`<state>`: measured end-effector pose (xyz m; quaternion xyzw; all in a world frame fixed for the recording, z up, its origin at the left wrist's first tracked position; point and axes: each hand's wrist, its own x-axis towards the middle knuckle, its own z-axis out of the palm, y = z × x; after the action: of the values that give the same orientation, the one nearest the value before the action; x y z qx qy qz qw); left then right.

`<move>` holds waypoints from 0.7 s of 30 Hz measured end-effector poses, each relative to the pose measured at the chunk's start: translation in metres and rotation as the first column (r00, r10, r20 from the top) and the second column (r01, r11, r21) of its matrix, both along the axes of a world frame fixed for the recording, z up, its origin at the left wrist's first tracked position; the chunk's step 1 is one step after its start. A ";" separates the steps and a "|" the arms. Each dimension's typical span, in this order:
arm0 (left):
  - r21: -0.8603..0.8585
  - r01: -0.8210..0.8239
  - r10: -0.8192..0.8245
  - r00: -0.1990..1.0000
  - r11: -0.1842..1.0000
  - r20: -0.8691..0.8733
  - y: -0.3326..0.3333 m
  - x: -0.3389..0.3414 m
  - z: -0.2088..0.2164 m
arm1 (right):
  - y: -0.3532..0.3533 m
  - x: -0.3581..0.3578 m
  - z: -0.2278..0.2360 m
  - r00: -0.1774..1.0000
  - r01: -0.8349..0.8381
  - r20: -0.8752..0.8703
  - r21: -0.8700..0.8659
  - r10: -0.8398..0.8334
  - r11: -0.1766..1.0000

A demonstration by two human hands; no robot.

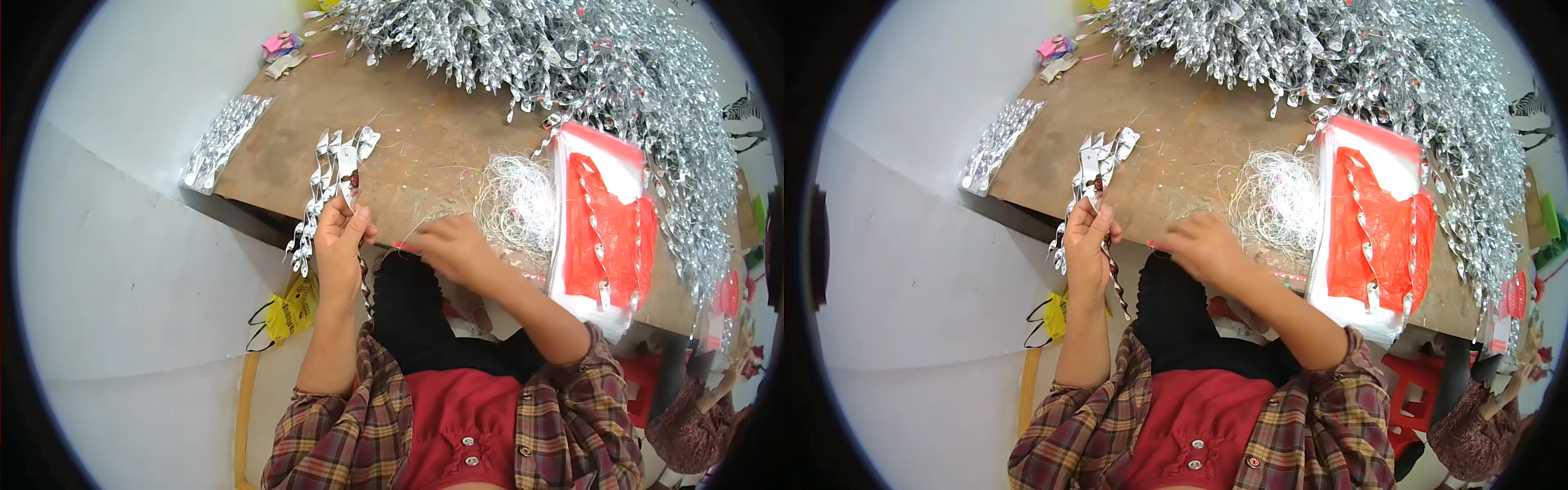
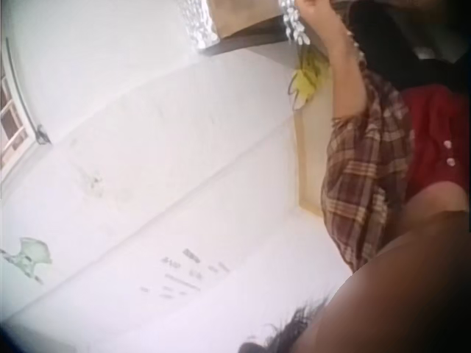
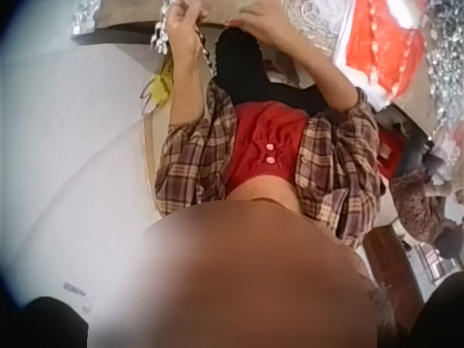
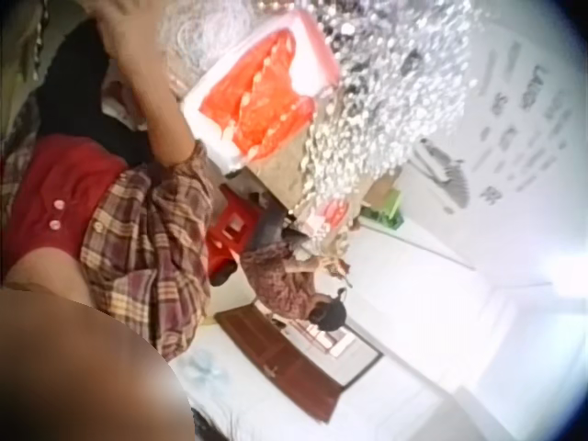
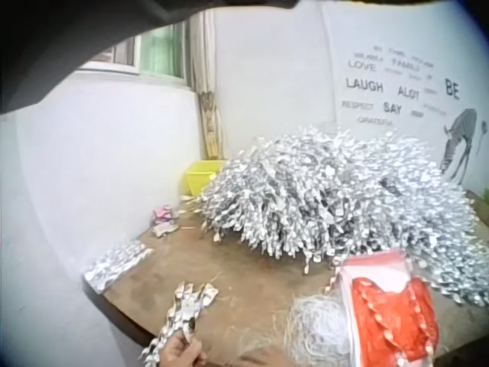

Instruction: Packaging silver tinsel decorations into plastic bags and attaching small clips or hooks.

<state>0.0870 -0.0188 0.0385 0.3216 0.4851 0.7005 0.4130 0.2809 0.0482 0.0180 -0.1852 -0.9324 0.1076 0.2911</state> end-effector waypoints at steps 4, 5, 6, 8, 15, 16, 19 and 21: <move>-0.022 0.033 -0.032 0.998 0.999 0.052 -0.006 -0.004 -0.004 | -0.016 -0.028 -0.019 0.993 0.066 0.081 0.187 -0.082 0.980; -0.052 0.075 -0.072 0.995 0.996 0.068 -0.006 -0.004 -0.005 | -0.015 -0.029 -0.026 0.993 0.065 0.082 0.190 -0.082 0.980; -0.145 0.081 -0.078 0.997 0.986 0.031 -0.005 -0.001 -0.004 | -0.015 -0.029 -0.033 0.994 0.089 0.045 0.190 -0.099 0.978; -0.264 0.143 -0.154 0.988 0.954 -0.021 -0.007 0.000 -0.019 | -0.016 -0.032 -0.038 0.994 0.107 0.006 0.189 -0.110 0.976; -0.272 0.423 -0.418 0.905 0.864 0.081 -0.011 0.024 -0.041 | -0.015 -0.010 -0.012 0.936 0.216 -0.240 -0.187 -0.258 0.958; -0.273 0.449 -0.434 0.893 0.851 0.117 -0.011 0.028 -0.041 | -0.013 -0.001 -0.005 0.931 0.243 -0.230 -0.188 -0.283 0.952; -0.269 0.469 -0.437 0.883 0.841 0.173 -0.008 0.038 -0.037 | -0.009 0.025 0.009 0.898 0.336 -0.175 -0.321 -0.404 0.885; -0.272 0.449 -0.426 0.893 0.851 0.142 -0.002 0.043 -0.035 | -0.007 0.042 0.011 0.884 0.338 -0.190 -0.371 -0.427 0.865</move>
<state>0.1296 -0.0205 0.0037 0.3306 0.4828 0.5186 0.6234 0.3225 0.0410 0.0288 -0.3975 -0.7978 0.2241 0.3940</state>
